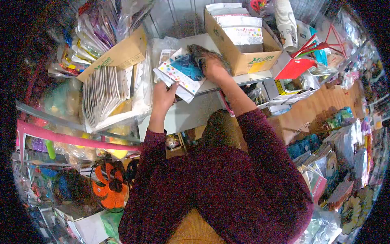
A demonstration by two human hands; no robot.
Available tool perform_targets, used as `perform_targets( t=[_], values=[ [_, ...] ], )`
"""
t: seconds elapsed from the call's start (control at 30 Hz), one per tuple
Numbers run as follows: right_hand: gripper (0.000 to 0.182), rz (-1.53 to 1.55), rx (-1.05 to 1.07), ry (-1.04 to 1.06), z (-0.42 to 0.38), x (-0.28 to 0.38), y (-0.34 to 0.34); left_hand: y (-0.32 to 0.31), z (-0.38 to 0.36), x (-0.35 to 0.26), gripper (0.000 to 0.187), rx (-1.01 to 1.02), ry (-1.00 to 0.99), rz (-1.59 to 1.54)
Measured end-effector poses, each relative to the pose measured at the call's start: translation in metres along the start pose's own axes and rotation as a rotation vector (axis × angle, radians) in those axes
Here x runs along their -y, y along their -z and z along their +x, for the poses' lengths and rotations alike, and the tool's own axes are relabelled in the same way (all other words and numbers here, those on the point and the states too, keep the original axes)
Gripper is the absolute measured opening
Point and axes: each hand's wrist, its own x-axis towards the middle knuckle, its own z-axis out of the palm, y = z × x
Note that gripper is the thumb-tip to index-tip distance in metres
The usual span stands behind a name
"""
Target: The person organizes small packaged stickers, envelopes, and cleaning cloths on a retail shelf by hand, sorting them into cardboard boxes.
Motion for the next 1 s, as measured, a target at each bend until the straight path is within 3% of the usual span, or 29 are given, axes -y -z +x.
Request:
perform_targets(
  t=[0.67,0.77,0.83,0.87,0.97,1.0],
  values=[
    [0.045,0.047,0.051,-0.078,0.002,0.011,0.01,-0.003,0.0,-0.002,0.019,-0.058,-0.073,-0.022],
    [0.045,0.087,0.045,-0.082,-0.003,0.011,0.013,-0.001,-0.002,-0.007,0.021,-0.015,0.052,0.076],
    [0.044,0.054,-0.06,0.028,-0.002,0.007,0.006,-0.006,0.002,0.008,0.023,-0.113,-0.14,0.129],
    [0.044,0.079,-0.024,-0.017,-0.004,0.007,0.006,-0.007,0.002,0.009,0.024,-0.085,-0.061,0.089],
    [0.045,0.101,-0.004,-0.03,-0.004,0.012,0.011,-0.007,0.003,0.009,0.022,-0.102,-0.117,0.054],
    [0.045,0.1,-0.012,-0.03,-0.004,0.013,0.012,-0.006,0.002,0.007,0.022,-0.058,-0.007,0.032]
  ],
)
